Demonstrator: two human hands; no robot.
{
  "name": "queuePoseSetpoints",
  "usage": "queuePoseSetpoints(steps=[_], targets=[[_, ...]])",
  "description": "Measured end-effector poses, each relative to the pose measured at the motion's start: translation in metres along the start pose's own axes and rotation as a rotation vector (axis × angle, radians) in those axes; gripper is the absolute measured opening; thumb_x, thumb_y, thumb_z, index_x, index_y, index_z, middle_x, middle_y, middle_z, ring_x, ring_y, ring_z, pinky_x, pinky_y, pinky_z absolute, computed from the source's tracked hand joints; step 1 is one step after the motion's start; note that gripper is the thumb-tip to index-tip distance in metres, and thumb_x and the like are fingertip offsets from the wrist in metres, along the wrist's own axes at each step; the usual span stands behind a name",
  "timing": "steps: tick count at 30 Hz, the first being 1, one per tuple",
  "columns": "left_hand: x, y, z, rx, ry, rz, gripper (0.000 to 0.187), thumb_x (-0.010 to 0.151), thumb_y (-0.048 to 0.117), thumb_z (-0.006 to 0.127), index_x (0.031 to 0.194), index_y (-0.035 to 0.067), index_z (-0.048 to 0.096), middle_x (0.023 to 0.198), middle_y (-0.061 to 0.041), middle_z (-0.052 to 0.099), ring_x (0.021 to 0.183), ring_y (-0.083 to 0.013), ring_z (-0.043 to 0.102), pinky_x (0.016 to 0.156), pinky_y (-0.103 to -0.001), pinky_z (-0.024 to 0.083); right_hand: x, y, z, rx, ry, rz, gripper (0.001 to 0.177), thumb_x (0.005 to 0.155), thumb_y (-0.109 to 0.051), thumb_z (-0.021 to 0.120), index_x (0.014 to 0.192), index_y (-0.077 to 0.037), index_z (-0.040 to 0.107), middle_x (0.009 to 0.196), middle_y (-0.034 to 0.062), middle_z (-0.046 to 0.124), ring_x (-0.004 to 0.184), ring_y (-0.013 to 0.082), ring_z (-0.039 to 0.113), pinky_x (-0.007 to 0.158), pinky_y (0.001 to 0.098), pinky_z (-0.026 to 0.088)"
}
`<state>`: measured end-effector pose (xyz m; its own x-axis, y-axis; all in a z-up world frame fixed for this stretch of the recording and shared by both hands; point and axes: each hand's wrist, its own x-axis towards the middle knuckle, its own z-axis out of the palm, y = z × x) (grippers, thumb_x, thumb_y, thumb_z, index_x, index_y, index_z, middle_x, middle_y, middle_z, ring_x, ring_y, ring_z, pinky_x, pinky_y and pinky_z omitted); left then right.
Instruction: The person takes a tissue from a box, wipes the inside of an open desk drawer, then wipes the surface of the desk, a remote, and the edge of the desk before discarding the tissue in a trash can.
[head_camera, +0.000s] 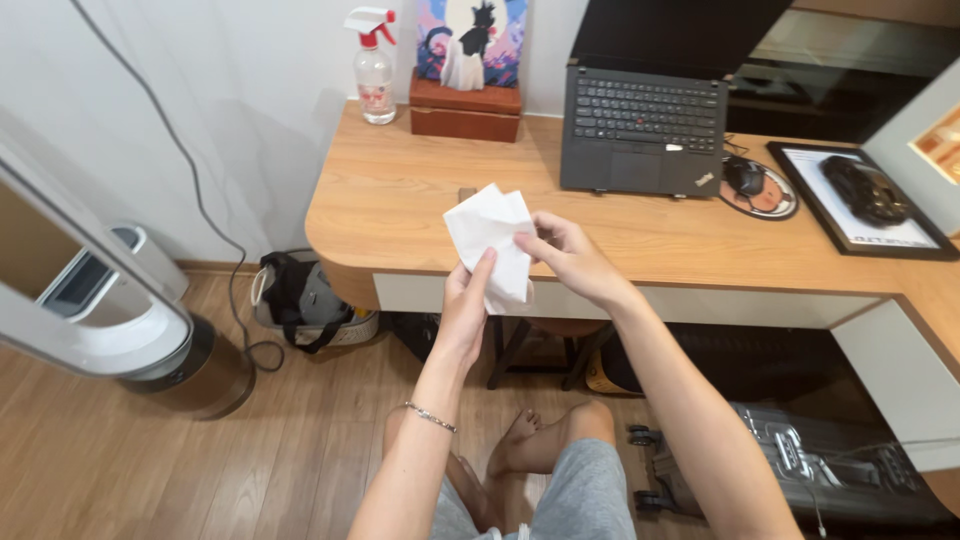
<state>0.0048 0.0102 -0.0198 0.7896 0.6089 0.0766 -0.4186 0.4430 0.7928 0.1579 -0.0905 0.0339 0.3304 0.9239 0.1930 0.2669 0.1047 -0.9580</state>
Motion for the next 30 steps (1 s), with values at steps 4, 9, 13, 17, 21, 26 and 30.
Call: queuePoseSetpoints(steps=[4, 9, 13, 17, 21, 26, 30], targets=[[0.007, -0.006, -0.012, 0.164, -0.012, 0.093, 0.040, 0.106, 0.029, 0.059, 0.127, -0.004, 0.067, 0.114, -0.006, 0.074, 0.100, -0.0091, 0.066, 0.085, -0.028, 0.053, -0.007, -0.010, 0.001, -0.284, 0.185, 0.044, 0.046, 0.095, -0.024, 0.073, 0.135, -0.004, 0.060, 0.132, 0.0148, 0.061, 0.112, 0.0201, 0.062, 0.093, 0.0361, 0.054], [-0.002, 0.003, -0.001, 0.313, -0.135, 0.086, 0.039, 0.103, 0.025, 0.062, 0.130, -0.002, 0.062, 0.111, -0.006, 0.074, 0.098, -0.0089, 0.067, 0.083, -0.028, 0.055, -0.020, -0.014, -0.001, -0.112, 0.143, 0.199, 0.051, 0.084, -0.028, 0.078, 0.129, -0.010, 0.060, 0.121, 0.0092, 0.070, 0.107, 0.0150, 0.066, 0.087, 0.0332, 0.056], [-0.009, 0.009, 0.010, 0.498, -0.209, 0.022, 0.061, 0.082, 0.019, 0.079, 0.133, 0.004, 0.048, 0.116, -0.008, 0.069, 0.106, -0.0104, 0.069, 0.087, -0.028, 0.058, -0.021, -0.009, -0.007, 0.000, 0.184, 0.115, 0.035, 0.091, -0.022, 0.076, 0.118, 0.000, 0.071, 0.108, 0.0094, 0.078, 0.095, 0.0144, 0.074, 0.082, 0.0301, 0.060], [-0.019, 0.008, 0.007, 0.666, -0.286, -0.140, 0.073, 0.071, 0.021, 0.086, 0.134, 0.005, 0.053, 0.120, -0.011, 0.070, 0.104, -0.0137, 0.068, 0.081, -0.031, 0.059, -0.025, -0.010, -0.012, 0.051, 0.229, 0.053, 0.031, 0.093, -0.019, 0.073, 0.118, -0.002, 0.070, 0.106, 0.0068, 0.077, 0.092, 0.0109, 0.073, 0.078, 0.0271, 0.061], [-0.016, -0.011, -0.003, 0.409, -0.281, -0.294, 0.056, 0.094, 0.037, 0.062, 0.136, 0.001, 0.058, 0.115, -0.007, 0.076, 0.102, -0.0120, 0.073, 0.087, -0.026, 0.058, -0.034, 0.002, -0.021, -0.066, 0.239, 0.067, 0.027, 0.096, -0.019, 0.072, 0.117, -0.001, 0.073, 0.104, 0.0077, 0.078, 0.090, 0.0107, 0.071, 0.074, 0.0268, 0.058], [-0.014, -0.033, -0.011, 0.534, -0.309, -0.378, 0.041, 0.104, 0.034, 0.056, 0.136, 0.011, 0.062, 0.089, -0.006, 0.071, 0.077, -0.0116, 0.067, 0.069, -0.030, 0.061, -0.047, 0.025, -0.028, -0.357, 0.336, -0.192, 0.022, 0.098, -0.011, 0.071, 0.118, -0.005, 0.075, 0.110, 0.0058, 0.079, 0.100, 0.0158, 0.074, 0.088, 0.0275, 0.059], [-0.003, -0.044, -0.013, 0.362, -0.141, -0.317, 0.031, 0.104, 0.025, 0.056, 0.124, 0.003, 0.063, 0.102, -0.008, 0.071, 0.086, -0.0138, 0.069, 0.071, -0.031, 0.063, -0.061, 0.017, -0.007, -0.512, 0.133, -0.271, 0.034, 0.089, -0.002, 0.068, 0.122, -0.008, 0.073, 0.125, 0.0073, 0.075, 0.115, 0.0235, 0.073, 0.100, 0.0324, 0.061]])
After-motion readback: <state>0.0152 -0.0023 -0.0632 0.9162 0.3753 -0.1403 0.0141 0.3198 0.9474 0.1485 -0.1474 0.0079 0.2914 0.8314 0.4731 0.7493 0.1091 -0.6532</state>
